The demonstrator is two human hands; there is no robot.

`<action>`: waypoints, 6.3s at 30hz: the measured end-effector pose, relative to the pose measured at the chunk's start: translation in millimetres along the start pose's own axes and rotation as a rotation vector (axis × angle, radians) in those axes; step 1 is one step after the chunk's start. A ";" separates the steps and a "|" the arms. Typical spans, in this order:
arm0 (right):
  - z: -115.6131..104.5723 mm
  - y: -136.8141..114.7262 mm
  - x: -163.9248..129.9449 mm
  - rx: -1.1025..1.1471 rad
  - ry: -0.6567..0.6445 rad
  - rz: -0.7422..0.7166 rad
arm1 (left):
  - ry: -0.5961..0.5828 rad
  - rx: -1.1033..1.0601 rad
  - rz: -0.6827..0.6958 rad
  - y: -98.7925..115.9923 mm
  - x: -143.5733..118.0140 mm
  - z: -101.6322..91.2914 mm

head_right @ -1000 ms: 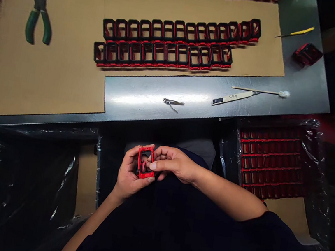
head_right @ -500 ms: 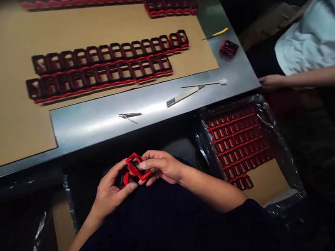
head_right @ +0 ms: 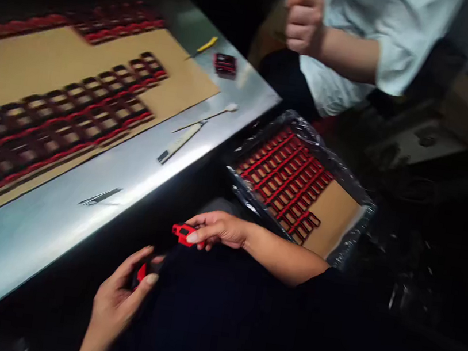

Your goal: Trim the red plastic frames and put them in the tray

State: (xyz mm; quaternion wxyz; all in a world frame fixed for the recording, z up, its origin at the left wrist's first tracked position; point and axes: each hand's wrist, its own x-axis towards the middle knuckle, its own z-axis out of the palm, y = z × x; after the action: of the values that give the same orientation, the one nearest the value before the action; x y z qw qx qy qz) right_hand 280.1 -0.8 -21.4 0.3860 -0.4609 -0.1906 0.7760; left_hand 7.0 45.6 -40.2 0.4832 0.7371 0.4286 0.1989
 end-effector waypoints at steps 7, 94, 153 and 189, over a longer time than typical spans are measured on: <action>-169.9 8.1 -160.0 -0.636 1.268 -0.061 | -0.148 -0.060 -0.189 -13.6 26.3 -1.5; 80.6 2.2 31.7 -0.962 -0.372 -0.484 | 0.308 -0.217 -0.303 53.3 -43.1 -5.1; 56.9 31.6 51.5 0.318 -0.524 0.314 | 0.369 -0.044 0.312 34.7 -43.1 3.5; 68.8 -15.4 57.0 -1.175 -0.236 -1.255 | 0.450 -0.060 0.045 32.6 -46.1 18.9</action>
State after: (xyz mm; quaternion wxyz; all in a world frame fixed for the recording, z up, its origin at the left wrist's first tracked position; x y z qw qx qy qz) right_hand 211.5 57.1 -9.2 0.4199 -0.3118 -0.8184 0.2381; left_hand 9.2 -8.0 -14.4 0.3926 0.6688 0.5030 0.3815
